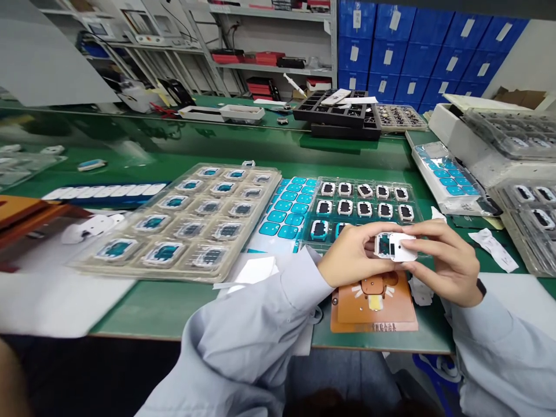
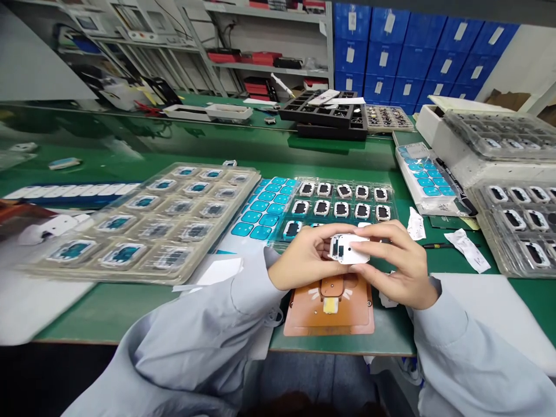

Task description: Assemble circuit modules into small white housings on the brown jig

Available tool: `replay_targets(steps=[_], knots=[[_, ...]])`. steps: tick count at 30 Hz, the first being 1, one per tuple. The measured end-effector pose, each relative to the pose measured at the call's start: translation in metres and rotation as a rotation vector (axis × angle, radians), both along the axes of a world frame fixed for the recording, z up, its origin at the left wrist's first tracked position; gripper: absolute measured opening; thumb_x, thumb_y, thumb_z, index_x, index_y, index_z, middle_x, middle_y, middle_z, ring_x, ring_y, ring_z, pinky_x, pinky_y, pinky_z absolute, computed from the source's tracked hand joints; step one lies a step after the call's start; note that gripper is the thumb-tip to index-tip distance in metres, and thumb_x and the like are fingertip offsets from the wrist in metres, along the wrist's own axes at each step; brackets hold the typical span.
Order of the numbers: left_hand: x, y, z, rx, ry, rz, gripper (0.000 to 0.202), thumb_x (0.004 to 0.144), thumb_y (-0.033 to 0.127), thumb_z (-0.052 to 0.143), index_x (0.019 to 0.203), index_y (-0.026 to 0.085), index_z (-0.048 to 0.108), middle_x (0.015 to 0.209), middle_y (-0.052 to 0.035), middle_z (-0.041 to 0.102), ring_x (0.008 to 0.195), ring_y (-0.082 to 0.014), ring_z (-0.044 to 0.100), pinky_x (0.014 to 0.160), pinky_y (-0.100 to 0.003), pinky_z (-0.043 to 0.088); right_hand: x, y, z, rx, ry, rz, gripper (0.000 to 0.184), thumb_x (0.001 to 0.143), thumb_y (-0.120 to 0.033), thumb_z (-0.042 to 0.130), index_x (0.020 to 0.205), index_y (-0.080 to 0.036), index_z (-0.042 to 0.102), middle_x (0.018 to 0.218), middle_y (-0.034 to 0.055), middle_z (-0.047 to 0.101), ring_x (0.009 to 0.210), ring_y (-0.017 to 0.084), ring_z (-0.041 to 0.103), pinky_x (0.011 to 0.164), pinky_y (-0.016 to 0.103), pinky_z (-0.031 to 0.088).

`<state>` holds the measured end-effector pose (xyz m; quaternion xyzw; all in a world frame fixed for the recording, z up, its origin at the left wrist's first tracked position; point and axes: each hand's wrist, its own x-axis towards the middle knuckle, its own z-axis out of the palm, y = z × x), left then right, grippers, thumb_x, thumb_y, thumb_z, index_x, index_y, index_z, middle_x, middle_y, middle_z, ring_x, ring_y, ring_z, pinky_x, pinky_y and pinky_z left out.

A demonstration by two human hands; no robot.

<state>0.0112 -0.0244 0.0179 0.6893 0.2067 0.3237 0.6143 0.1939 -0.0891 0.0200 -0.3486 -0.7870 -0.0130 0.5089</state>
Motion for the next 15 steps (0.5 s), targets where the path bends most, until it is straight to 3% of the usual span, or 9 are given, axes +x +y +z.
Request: replay_targets(steps=[5, 9, 13, 15], knots=[[-0.001, -0.001, -0.001, -0.063, -0.023, -0.014, 0.051, 0.064, 0.018, 0.079, 0.113, 0.017, 0.066, 0.102, -0.0059, 0.072, 0.081, -0.0181, 0.071, 0.076, -0.030, 0.058, -0.003, 0.000, 0.002, 0.049, -0.096, -0.042, 0.036, 0.085, -0.015, 0.067, 0.118, -0.029, 0.065, 0.107, 0.0088, 0.067, 0.090, 0.024, 0.064, 0.073, 0.041, 0.052], [-0.002, -0.004, 0.001, -0.224, -0.078, -0.074, 0.053, 0.061, 0.009, 0.080, 0.111, 0.017, 0.065, 0.096, -0.0030, 0.069, 0.077, -0.0146, 0.069, 0.075, -0.028, 0.058, -0.004, 0.000, 0.002, 0.067, -0.129, -0.024, 0.031, 0.083, -0.012, 0.068, 0.112, -0.022, 0.067, 0.107, 0.0116, 0.067, 0.090, 0.024, 0.063, 0.075, 0.041, 0.051], [-0.004, -0.009, 0.005, -0.488, -0.097, -0.255, 0.070, 0.069, 0.014, 0.079, 0.133, 0.024, 0.051, 0.088, -0.0015, 0.067, 0.070, -0.0131, 0.067, 0.069, -0.028, 0.057, 0.001, 0.001, 0.002, 0.043, -0.059, -0.003, 0.037, 0.081, -0.010, 0.069, 0.115, -0.025, 0.067, 0.108, 0.0111, 0.066, 0.094, 0.025, 0.062, 0.077, 0.042, 0.051], [-0.005, -0.012, 0.006, -0.543, -0.119, -0.322, 0.078, 0.075, 0.020, 0.077, 0.143, 0.028, 0.040, 0.086, -0.0013, 0.066, 0.066, -0.0124, 0.066, 0.064, -0.026, 0.056, 0.005, 0.002, 0.003, 0.030, -0.012, 0.000, 0.042, 0.080, -0.009, 0.070, 0.117, -0.028, 0.067, 0.109, 0.0096, 0.066, 0.095, 0.025, 0.063, 0.076, 0.042, 0.052]])
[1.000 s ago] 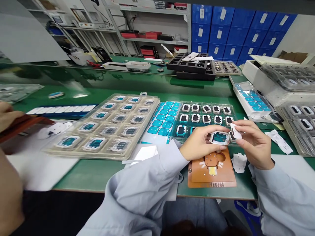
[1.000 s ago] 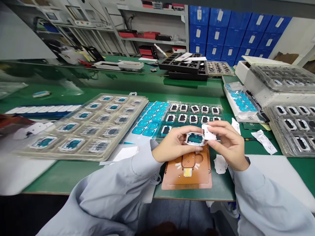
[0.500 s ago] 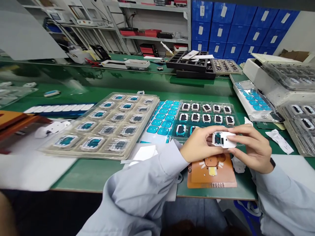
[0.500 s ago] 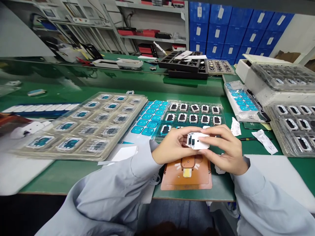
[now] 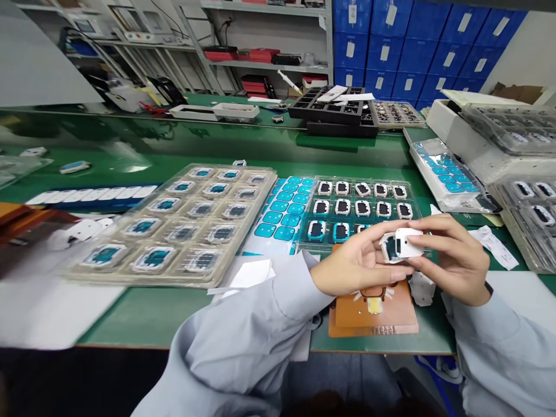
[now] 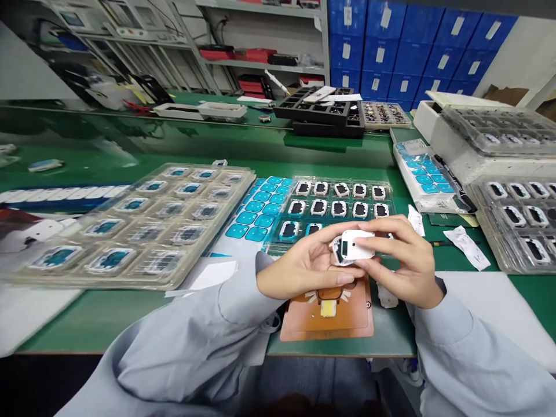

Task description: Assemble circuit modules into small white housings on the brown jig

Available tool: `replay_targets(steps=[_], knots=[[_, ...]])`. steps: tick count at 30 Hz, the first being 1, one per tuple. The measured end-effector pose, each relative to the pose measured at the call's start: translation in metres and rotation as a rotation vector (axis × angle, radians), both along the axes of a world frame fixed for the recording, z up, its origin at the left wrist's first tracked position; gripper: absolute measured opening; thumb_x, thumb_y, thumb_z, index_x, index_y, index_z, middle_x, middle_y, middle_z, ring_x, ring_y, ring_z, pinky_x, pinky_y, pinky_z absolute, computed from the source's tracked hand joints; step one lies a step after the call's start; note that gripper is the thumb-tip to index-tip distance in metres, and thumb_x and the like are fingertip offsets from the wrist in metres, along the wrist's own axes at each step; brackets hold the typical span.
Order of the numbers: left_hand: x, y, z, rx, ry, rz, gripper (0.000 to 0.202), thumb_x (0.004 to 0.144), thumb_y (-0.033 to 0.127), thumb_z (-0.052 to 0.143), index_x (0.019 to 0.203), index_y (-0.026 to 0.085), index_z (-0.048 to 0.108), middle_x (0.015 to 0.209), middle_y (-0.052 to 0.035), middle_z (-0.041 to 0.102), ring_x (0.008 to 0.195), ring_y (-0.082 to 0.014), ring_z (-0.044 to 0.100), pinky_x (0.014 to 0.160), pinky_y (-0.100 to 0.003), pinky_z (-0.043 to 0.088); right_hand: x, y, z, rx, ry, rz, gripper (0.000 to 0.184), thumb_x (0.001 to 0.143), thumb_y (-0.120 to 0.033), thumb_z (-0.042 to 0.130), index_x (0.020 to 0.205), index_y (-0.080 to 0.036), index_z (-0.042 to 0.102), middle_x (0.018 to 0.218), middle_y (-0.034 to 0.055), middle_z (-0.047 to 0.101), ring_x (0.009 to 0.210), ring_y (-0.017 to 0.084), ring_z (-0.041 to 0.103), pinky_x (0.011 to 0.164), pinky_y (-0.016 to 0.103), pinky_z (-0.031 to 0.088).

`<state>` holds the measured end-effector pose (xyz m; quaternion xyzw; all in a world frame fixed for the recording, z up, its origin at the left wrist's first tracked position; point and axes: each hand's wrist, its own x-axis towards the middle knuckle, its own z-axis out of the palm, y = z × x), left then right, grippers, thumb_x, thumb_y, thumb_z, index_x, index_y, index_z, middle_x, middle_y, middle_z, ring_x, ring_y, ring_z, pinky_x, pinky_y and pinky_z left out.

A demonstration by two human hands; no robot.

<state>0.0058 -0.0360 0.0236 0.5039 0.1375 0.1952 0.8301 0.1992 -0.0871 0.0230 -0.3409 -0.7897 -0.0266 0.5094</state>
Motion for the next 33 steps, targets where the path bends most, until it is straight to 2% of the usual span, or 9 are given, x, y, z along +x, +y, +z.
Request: replay_targets(steps=[2, 8, 13, 19, 22, 27, 33], knots=[[0.000, -0.001, 0.000, 0.002, -0.039, -0.001, 0.078, 0.078, 0.023, 0.076, 0.146, 0.029, 0.037, 0.084, -0.0009, 0.065, 0.066, -0.0116, 0.065, 0.063, -0.025, 0.055, 0.003, 0.001, 0.001, 0.002, 0.015, -0.003, 0.042, 0.080, -0.010, 0.070, 0.117, -0.029, 0.067, 0.109, 0.0082, 0.067, 0.094, 0.025, 0.063, 0.076, 0.041, 0.052], [0.001, -0.001, -0.004, -0.037, -0.090, 0.013, 0.067, 0.075, 0.021, 0.078, 0.137, 0.026, 0.052, 0.094, -0.0019, 0.066, 0.079, -0.0114, 0.066, 0.073, -0.023, 0.054, 0.007, 0.002, 0.003, 0.038, -0.047, 0.027, 0.034, 0.082, -0.017, 0.069, 0.114, -0.028, 0.068, 0.106, 0.0073, 0.068, 0.092, 0.024, 0.062, 0.077, 0.043, 0.051], [-0.002, 0.002, -0.004, -0.145, -0.075, -0.095, 0.075, 0.073, 0.015, 0.079, 0.141, 0.026, 0.048, 0.112, -0.0078, 0.068, 0.096, -0.0176, 0.070, 0.089, -0.030, 0.054, 0.008, 0.000, 0.009, 0.046, -0.096, 0.071, 0.025, 0.084, -0.019, 0.069, 0.108, -0.024, 0.069, 0.104, 0.0083, 0.068, 0.089, 0.025, 0.060, 0.074, 0.044, 0.050], [-0.006, 0.006, -0.005, -0.201, -0.118, -0.187, 0.070, 0.075, 0.006, 0.074, 0.139, 0.025, 0.051, 0.132, -0.0112, 0.061, 0.105, -0.0177, 0.068, 0.091, -0.027, 0.053, 0.007, -0.007, 0.018, -0.003, -0.214, 0.080, 0.016, 0.087, -0.017, 0.064, 0.102, -0.022, 0.068, 0.103, 0.0103, 0.070, 0.091, 0.026, 0.057, 0.072, 0.044, 0.050], [-0.007, 0.006, -0.006, -0.228, -0.143, -0.215, 0.074, 0.073, -0.003, 0.071, 0.139, 0.025, 0.050, 0.126, -0.0091, 0.064, 0.103, -0.0153, 0.069, 0.094, -0.026, 0.052, 0.007, -0.008, 0.020, -0.020, -0.250, 0.085, 0.014, 0.087, -0.017, 0.064, 0.100, -0.020, 0.068, 0.102, 0.0114, 0.069, 0.091, 0.027, 0.056, 0.071, 0.044, 0.050], [-0.006, 0.005, -0.005, -0.266, -0.201, -0.231, 0.069, 0.074, -0.011, 0.064, 0.134, 0.023, 0.056, 0.108, -0.0030, 0.069, 0.094, -0.0091, 0.070, 0.085, -0.017, 0.053, 0.008, -0.009, 0.022, -0.053, -0.281, 0.081, 0.015, 0.087, -0.015, 0.065, 0.101, -0.020, 0.068, 0.101, 0.0106, 0.068, 0.092, 0.026, 0.056, 0.071, 0.042, 0.052], [-0.007, 0.005, 0.000, -0.218, -0.096, -0.210, 0.074, 0.076, -0.003, 0.067, 0.143, 0.022, 0.045, 0.128, -0.0099, 0.064, 0.098, -0.0119, 0.068, 0.088, -0.021, 0.052, 0.009, -0.010, 0.023, -0.074, -0.309, 0.076, 0.017, 0.087, -0.018, 0.066, 0.104, -0.021, 0.068, 0.103, 0.0096, 0.068, 0.092, 0.025, 0.057, 0.073, 0.042, 0.053]])
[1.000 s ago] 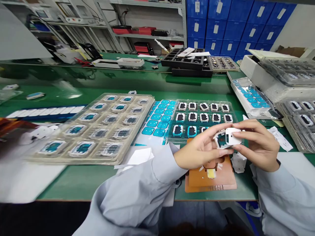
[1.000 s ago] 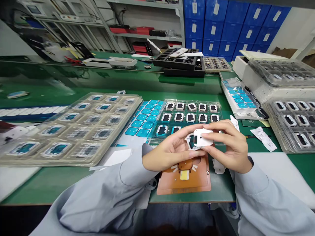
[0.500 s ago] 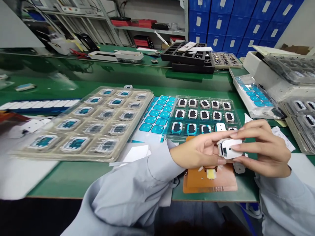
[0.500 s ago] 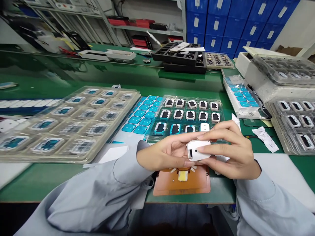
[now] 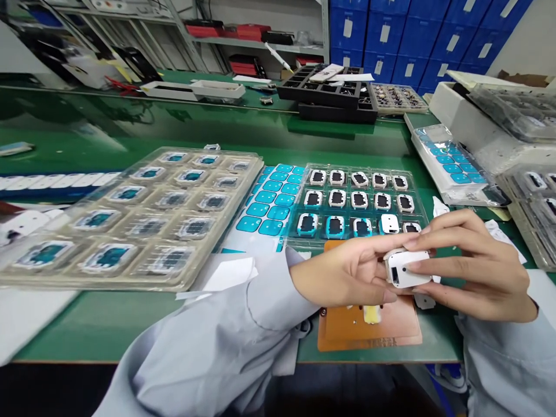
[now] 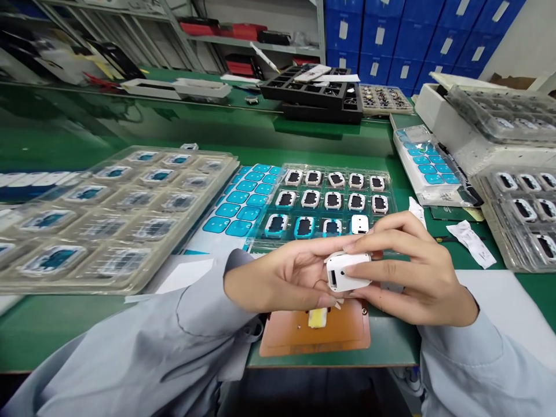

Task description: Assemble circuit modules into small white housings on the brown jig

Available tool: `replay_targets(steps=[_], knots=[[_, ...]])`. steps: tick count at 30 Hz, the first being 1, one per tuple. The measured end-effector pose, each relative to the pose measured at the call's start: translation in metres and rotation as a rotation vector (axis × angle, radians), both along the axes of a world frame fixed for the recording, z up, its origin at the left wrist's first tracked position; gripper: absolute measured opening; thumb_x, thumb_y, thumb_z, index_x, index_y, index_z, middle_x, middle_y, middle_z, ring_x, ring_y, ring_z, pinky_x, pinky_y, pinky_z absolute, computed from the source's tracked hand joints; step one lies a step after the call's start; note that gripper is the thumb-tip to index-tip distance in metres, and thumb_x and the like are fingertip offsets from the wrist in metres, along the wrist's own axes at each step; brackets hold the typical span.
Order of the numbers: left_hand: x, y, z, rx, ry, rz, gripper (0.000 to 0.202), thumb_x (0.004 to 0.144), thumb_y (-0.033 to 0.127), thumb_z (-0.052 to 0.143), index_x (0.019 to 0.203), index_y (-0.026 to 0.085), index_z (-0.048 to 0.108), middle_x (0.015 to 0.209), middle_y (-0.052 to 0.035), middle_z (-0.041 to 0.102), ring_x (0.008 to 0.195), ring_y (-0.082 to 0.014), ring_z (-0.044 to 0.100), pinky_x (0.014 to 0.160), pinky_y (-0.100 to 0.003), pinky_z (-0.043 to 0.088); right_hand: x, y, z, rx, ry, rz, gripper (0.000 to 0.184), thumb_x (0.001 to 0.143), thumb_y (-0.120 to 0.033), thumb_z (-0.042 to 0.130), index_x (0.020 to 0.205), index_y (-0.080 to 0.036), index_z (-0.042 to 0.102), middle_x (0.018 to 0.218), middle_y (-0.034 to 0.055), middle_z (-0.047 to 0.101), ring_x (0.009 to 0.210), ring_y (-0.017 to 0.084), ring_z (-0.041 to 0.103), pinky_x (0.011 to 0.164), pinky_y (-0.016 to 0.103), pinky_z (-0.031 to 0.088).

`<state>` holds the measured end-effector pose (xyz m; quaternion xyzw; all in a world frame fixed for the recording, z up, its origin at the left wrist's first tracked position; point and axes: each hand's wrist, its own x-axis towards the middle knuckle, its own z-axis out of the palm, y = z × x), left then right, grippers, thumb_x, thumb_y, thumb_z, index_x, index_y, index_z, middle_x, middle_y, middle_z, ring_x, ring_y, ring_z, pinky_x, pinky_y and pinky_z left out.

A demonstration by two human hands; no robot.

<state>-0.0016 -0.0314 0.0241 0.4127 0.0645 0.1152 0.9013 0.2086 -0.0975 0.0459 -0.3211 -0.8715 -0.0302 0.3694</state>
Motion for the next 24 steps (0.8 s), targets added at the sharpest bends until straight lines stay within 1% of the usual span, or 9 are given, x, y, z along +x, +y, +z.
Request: replay_targets(steps=[4, 8, 12, 15, 19, 24], knots=[[-0.0009, 0.0008, 0.0021, -0.011, 0.031, -0.014, 0.076, 0.076, -0.004, 0.066, 0.144, 0.023, 0.044, 0.131, -0.0096, 0.062, 0.095, -0.0110, 0.069, 0.085, -0.020, 0.052, -0.0002, -0.0003, -0.0003, -0.018, 0.024, -0.007, 0.017, 0.088, -0.020, 0.065, 0.105, -0.023, 0.069, 0.104, 0.0086, 0.069, 0.092, 0.025, 0.059, 0.073, 0.042, 0.054], [-0.0013, 0.0015, 0.0016, -0.014, 0.023, -0.015, 0.075, 0.076, -0.004, 0.065, 0.143, 0.022, 0.045, 0.130, -0.0104, 0.063, 0.100, -0.0129, 0.069, 0.087, -0.020, 0.053, -0.0005, -0.0004, -0.0008, -0.022, 0.042, 0.002, 0.017, 0.086, -0.019, 0.067, 0.103, -0.022, 0.070, 0.104, 0.0098, 0.069, 0.092, 0.026, 0.060, 0.072, 0.044, 0.055], [-0.0007, 0.0019, -0.0009, -0.001, 0.014, -0.010, 0.076, 0.075, 0.000, 0.069, 0.143, 0.021, 0.045, 0.129, -0.0112, 0.064, 0.106, -0.0173, 0.069, 0.094, -0.026, 0.052, -0.0013, -0.0007, -0.0011, -0.036, 0.061, -0.029, 0.018, 0.086, -0.019, 0.067, 0.102, -0.026, 0.070, 0.103, 0.0073, 0.070, 0.090, 0.025, 0.060, 0.072, 0.044, 0.055], [-0.0001, 0.0016, -0.0016, -0.003, 0.002, 0.005, 0.075, 0.075, 0.001, 0.071, 0.143, 0.020, 0.045, 0.125, -0.0111, 0.066, 0.106, -0.0187, 0.069, 0.097, -0.029, 0.051, -0.0027, -0.0012, -0.0015, -0.044, 0.069, -0.039, 0.016, 0.087, -0.019, 0.066, 0.101, -0.026, 0.070, 0.102, 0.0072, 0.070, 0.090, 0.025, 0.060, 0.071, 0.044, 0.054], [-0.0002, 0.0007, 0.0009, -0.034, 0.024, 0.014, 0.071, 0.076, -0.002, 0.068, 0.140, 0.022, 0.049, 0.117, -0.0073, 0.069, 0.105, -0.0168, 0.069, 0.098, -0.029, 0.050, -0.0045, -0.0015, -0.0032, -0.054, 0.094, -0.054, 0.016, 0.086, -0.017, 0.066, 0.100, -0.025, 0.069, 0.103, 0.0074, 0.070, 0.092, 0.025, 0.060, 0.073, 0.044, 0.053], [0.0009, -0.0001, 0.0030, -0.075, 0.024, 0.054, 0.066, 0.073, -0.007, 0.067, 0.132, 0.022, 0.058, 0.107, -0.0032, 0.071, 0.102, -0.0147, 0.069, 0.100, -0.028, 0.048, -0.0044, -0.0006, -0.0059, -0.068, 0.115, -0.054, 0.018, 0.082, -0.013, 0.069, 0.099, -0.021, 0.069, 0.105, 0.0085, 0.069, 0.097, 0.025, 0.060, 0.079, 0.045, 0.052]])
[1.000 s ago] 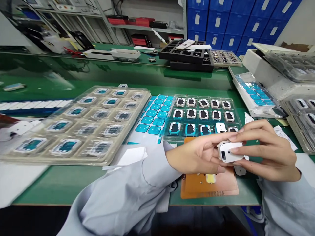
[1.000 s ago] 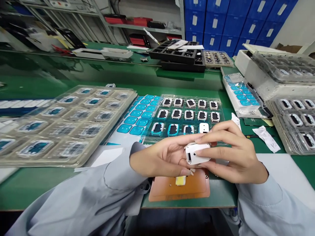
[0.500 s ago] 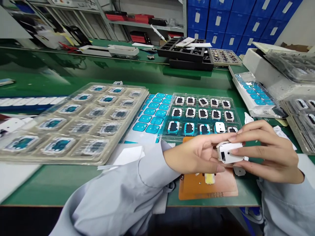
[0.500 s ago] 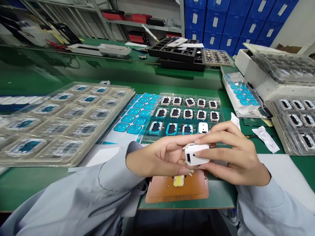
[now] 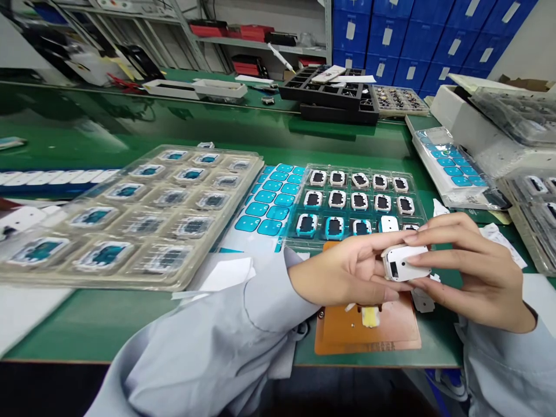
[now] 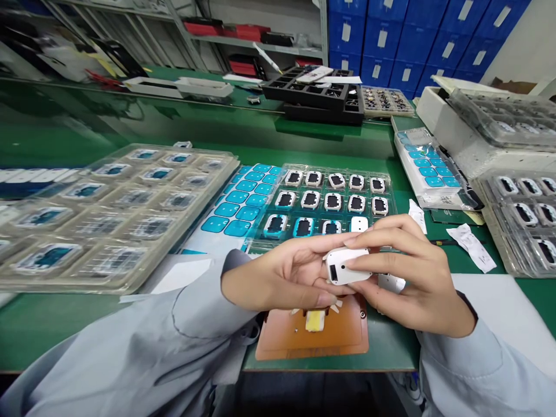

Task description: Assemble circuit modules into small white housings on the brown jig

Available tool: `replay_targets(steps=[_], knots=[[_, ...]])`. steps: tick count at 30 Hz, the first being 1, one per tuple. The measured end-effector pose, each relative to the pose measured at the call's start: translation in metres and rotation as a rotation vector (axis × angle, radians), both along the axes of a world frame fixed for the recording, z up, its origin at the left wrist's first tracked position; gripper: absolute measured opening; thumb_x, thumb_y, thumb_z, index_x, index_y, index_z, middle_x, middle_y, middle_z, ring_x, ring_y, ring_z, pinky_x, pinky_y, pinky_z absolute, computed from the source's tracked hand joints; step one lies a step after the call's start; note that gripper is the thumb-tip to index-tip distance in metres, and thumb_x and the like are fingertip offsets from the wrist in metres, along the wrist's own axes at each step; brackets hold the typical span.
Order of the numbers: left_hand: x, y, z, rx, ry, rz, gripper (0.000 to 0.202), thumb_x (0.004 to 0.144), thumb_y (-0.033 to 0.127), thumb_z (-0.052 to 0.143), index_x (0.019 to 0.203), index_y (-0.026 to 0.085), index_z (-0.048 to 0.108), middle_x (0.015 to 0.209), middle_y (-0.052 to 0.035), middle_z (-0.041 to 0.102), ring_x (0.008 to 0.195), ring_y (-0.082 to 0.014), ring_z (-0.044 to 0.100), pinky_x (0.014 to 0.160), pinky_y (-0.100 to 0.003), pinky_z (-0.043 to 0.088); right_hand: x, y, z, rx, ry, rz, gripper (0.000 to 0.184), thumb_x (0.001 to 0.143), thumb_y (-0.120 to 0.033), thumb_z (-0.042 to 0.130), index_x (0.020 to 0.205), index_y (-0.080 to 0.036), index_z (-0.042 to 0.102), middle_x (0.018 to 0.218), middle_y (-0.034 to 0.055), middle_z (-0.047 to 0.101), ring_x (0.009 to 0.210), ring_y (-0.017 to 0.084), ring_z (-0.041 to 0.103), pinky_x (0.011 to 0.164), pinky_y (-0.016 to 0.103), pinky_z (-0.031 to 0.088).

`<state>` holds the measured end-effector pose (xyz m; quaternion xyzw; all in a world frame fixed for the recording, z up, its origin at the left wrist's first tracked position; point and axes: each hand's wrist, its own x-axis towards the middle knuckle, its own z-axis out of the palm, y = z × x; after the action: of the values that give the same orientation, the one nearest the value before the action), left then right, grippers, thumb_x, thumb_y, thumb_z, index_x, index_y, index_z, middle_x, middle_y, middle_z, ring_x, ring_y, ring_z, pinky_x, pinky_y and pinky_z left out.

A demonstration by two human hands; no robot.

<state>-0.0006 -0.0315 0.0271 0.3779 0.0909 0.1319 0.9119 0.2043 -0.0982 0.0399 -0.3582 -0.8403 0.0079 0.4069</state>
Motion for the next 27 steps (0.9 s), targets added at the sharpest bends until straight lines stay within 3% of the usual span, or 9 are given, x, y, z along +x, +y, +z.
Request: replay_targets(steps=[5, 10, 12, 20, 27], knots=[[0.0015, 0.0000, -0.0012, -0.016, -0.007, 0.009, 0.068, 0.073, -0.007, 0.068, 0.133, 0.022, 0.057, 0.104, -0.0029, 0.071, 0.098, -0.0134, 0.070, 0.092, -0.023, 0.051, -0.0007, -0.0002, -0.0005, -0.017, 0.019, -0.014, 0.021, 0.082, -0.013, 0.069, 0.100, -0.024, 0.069, 0.105, 0.0067, 0.070, 0.097, 0.026, 0.062, 0.080, 0.046, 0.052], [0.0008, 0.0011, 0.0008, 0.002, 0.001, 0.006, 0.073, 0.076, -0.002, 0.069, 0.141, 0.023, 0.048, 0.092, -0.0020, 0.070, 0.069, -0.0054, 0.065, 0.064, -0.013, 0.051, -0.0033, 0.0004, -0.0021, -0.014, 0.030, -0.041, 0.021, 0.082, -0.014, 0.070, 0.100, -0.024, 0.069, 0.105, 0.0072, 0.070, 0.096, 0.026, 0.062, 0.081, 0.046, 0.052], [0.0004, 0.0011, 0.0022, 0.019, 0.039, 0.015, 0.073, 0.078, 0.002, 0.068, 0.143, 0.024, 0.045, 0.087, -0.0014, 0.070, 0.064, -0.0047, 0.062, 0.059, -0.013, 0.049, -0.0040, 0.0008, -0.0027, -0.013, 0.032, -0.051, 0.020, 0.082, -0.015, 0.071, 0.099, -0.025, 0.069, 0.104, 0.0063, 0.071, 0.096, 0.025, 0.063, 0.081, 0.046, 0.052], [0.0020, -0.0011, -0.0011, 0.010, 0.042, 0.043, 0.068, 0.076, 0.003, 0.070, 0.138, 0.026, 0.053, 0.108, -0.0045, 0.069, 0.093, -0.0136, 0.067, 0.081, -0.022, 0.051, -0.0031, 0.0001, -0.0026, -0.015, 0.020, -0.048, 0.016, 0.082, -0.016, 0.071, 0.096, -0.023, 0.069, 0.104, 0.0071, 0.071, 0.097, 0.025, 0.062, 0.080, 0.046, 0.052], [0.0008, -0.0008, -0.0022, -0.006, 0.039, 0.037, 0.065, 0.077, 0.003, 0.068, 0.136, 0.026, 0.056, 0.112, -0.0051, 0.068, 0.098, -0.0154, 0.067, 0.088, -0.026, 0.051, -0.0032, -0.0012, -0.0021, -0.029, 0.015, -0.065, 0.017, 0.083, -0.018, 0.070, 0.098, -0.026, 0.070, 0.105, 0.0053, 0.071, 0.095, 0.025, 0.063, 0.080, 0.046, 0.053]])
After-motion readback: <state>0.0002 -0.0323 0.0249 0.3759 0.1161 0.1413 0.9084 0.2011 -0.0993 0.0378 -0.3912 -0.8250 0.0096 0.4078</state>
